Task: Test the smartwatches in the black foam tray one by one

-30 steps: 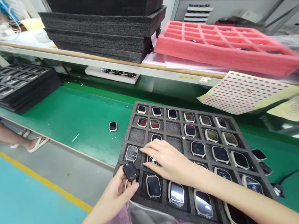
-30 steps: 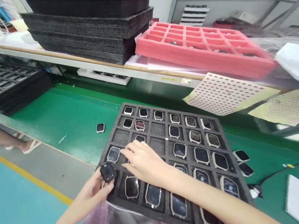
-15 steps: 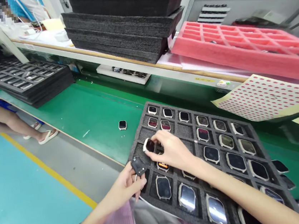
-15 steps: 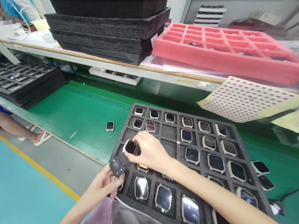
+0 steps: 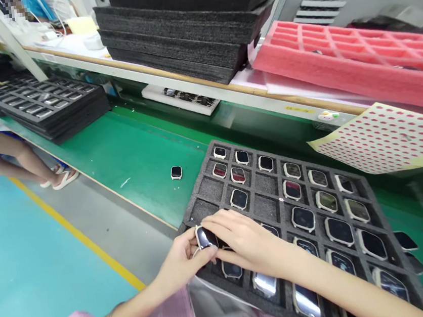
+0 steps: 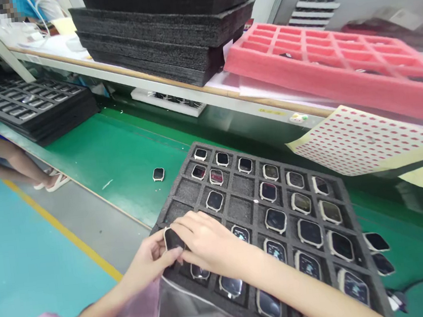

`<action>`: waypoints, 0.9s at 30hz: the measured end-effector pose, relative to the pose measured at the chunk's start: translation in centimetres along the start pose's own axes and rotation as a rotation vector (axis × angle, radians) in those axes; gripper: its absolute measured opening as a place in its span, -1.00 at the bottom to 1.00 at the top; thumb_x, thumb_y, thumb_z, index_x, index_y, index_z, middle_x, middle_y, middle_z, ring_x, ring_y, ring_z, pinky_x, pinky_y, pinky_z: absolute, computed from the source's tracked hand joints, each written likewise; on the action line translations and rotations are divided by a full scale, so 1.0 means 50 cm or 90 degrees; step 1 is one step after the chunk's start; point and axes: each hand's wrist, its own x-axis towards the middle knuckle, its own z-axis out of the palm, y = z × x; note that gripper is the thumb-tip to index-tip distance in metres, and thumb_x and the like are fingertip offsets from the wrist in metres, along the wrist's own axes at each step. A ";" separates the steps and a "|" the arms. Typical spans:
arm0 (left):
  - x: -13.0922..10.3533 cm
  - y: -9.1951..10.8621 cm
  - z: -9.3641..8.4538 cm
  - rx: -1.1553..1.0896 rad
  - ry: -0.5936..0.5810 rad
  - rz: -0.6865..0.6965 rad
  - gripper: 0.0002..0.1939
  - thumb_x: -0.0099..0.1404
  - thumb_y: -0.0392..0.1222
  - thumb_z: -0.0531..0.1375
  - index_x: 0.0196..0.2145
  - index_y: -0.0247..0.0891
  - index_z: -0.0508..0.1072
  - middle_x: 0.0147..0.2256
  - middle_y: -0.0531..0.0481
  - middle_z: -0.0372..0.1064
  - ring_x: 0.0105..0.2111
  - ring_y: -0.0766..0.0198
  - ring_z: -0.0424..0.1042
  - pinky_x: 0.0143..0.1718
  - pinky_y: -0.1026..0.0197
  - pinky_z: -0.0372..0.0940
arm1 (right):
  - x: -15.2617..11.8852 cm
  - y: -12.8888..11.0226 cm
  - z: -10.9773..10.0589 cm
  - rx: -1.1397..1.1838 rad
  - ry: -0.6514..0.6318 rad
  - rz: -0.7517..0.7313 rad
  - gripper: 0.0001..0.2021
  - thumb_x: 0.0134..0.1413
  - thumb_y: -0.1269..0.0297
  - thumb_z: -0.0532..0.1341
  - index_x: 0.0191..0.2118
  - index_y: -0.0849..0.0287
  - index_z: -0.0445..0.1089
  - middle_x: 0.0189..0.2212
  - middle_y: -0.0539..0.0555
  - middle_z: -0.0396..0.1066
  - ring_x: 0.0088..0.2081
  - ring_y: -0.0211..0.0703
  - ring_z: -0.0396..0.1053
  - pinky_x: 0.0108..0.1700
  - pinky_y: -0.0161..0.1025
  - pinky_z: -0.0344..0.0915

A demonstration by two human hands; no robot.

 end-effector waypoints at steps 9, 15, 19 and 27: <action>-0.001 -0.011 -0.006 -0.046 -0.022 -0.009 -0.79 0.19 -0.17 0.27 -0.28 -0.36 0.42 -0.45 0.03 0.35 -0.47 0.34 0.34 -0.37 0.30 0.27 | -0.017 0.005 0.044 0.060 0.080 0.031 -0.69 0.12 0.26 0.23 -0.06 0.28 0.27 -0.21 0.18 0.38 -0.17 -0.02 0.32 -0.12 -0.07 0.29; -0.002 0.002 -0.002 -0.029 -0.005 -0.038 -0.75 0.15 -0.11 0.29 -0.31 -0.37 0.43 -0.50 0.02 0.38 -0.53 0.34 0.35 -0.47 0.33 0.24 | -0.021 0.015 0.058 0.124 0.112 0.037 -0.68 0.09 0.28 0.24 -0.04 0.24 0.26 -0.22 0.17 0.38 -0.17 -0.03 0.33 -0.10 -0.07 0.30; -0.002 0.017 0.002 -0.005 0.005 -0.047 -0.71 0.13 -0.06 0.30 -0.35 -0.37 0.43 -0.55 0.04 0.37 -0.66 0.43 0.24 -0.60 0.37 0.14 | -0.021 0.016 0.060 0.150 0.119 0.035 -0.63 0.07 0.27 0.27 -0.01 0.23 0.25 -0.20 0.18 0.39 -0.17 -0.02 0.33 -0.10 -0.05 0.30; -0.002 0.021 0.001 0.010 0.000 -0.046 -0.69 0.13 -0.03 0.29 -0.34 -0.36 0.41 -0.56 0.06 0.35 -0.73 0.51 0.10 -0.68 0.38 0.01 | -0.022 0.014 0.065 0.176 0.144 0.031 -0.61 0.07 0.28 0.28 0.00 0.23 0.25 -0.20 0.17 0.38 -0.18 -0.02 0.32 -0.10 -0.03 0.31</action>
